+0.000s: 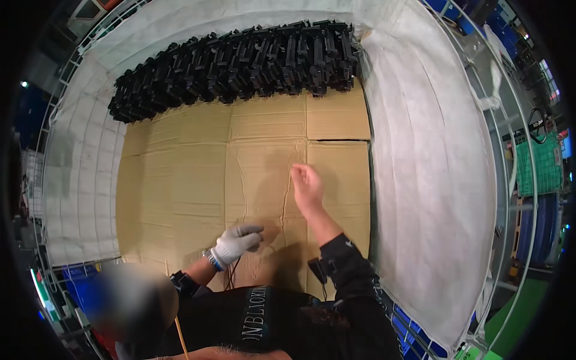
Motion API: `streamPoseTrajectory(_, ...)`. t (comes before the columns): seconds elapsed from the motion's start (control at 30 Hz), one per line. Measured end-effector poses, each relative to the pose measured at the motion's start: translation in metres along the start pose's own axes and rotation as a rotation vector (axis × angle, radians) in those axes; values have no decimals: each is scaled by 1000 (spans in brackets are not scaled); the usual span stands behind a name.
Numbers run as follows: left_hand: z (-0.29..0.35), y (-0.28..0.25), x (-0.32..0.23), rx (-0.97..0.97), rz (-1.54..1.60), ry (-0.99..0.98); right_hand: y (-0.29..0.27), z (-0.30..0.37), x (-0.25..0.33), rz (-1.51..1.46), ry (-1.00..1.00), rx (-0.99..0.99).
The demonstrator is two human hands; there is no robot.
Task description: Assembling and inspecting plastic components at a factory workbench and moving them into a storage box.
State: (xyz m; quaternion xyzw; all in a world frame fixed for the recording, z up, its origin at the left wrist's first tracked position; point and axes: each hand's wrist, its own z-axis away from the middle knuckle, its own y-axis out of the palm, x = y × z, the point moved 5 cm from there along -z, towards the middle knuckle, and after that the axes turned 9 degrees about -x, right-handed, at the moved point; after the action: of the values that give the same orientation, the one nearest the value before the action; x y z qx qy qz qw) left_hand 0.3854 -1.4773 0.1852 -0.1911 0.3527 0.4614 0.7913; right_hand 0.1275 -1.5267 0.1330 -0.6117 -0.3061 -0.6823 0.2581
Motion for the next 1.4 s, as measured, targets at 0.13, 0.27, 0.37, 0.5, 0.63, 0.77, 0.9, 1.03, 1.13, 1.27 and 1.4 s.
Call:
streamPoseTrajectory(0.13, 55, -25, 56, -106, 60, -122, 27, -63, 37, 353, -324, 23)
streamPoseTrajectory(0.27, 86, -42, 75, -218, 171, -98, 30, -182, 61, 612, -526, -49)
streamPoseTrajectory(0.37, 125, -65, 94, -362, 219, -80, 47, -212, 77, 781, -547, -103)
streamPoseTrajectory(0.5, 158, -65, 119, -449, 227, -73, 50, -221, 82, 808, -476, -82)
streamPoseTrajectory(0.63, 176, -66, 136, -459, 202, -81, 51, -156, 63, 753, -508, -137)
streamPoseTrajectory(0.77, 169, -61, 131, -358, 115, -83, 41, -29, 29, 638, -331, 114)
streamPoseTrajectory(0.9, 158, -66, 122, -201, -24, -40, 2, 127, 13, 387, -139, 306)
streamPoseTrajectory(1.03, 137, -83, 142, -52, -106, 57, -85, 264, 1, 372, -28, 145)
streamPoseTrajectory(1.13, 138, -93, 151, 119, -143, 96, -142, 373, -4, 370, 144, -95)
streamPoseTrajectory(1.27, 174, -133, 161, 173, -175, 35, -148, 509, 8, 457, 161, -349)
streamPoseTrajectory(1.4, 196, -148, 186, 405, -308, 47, -206, 678, -80, 914, 523, -351)
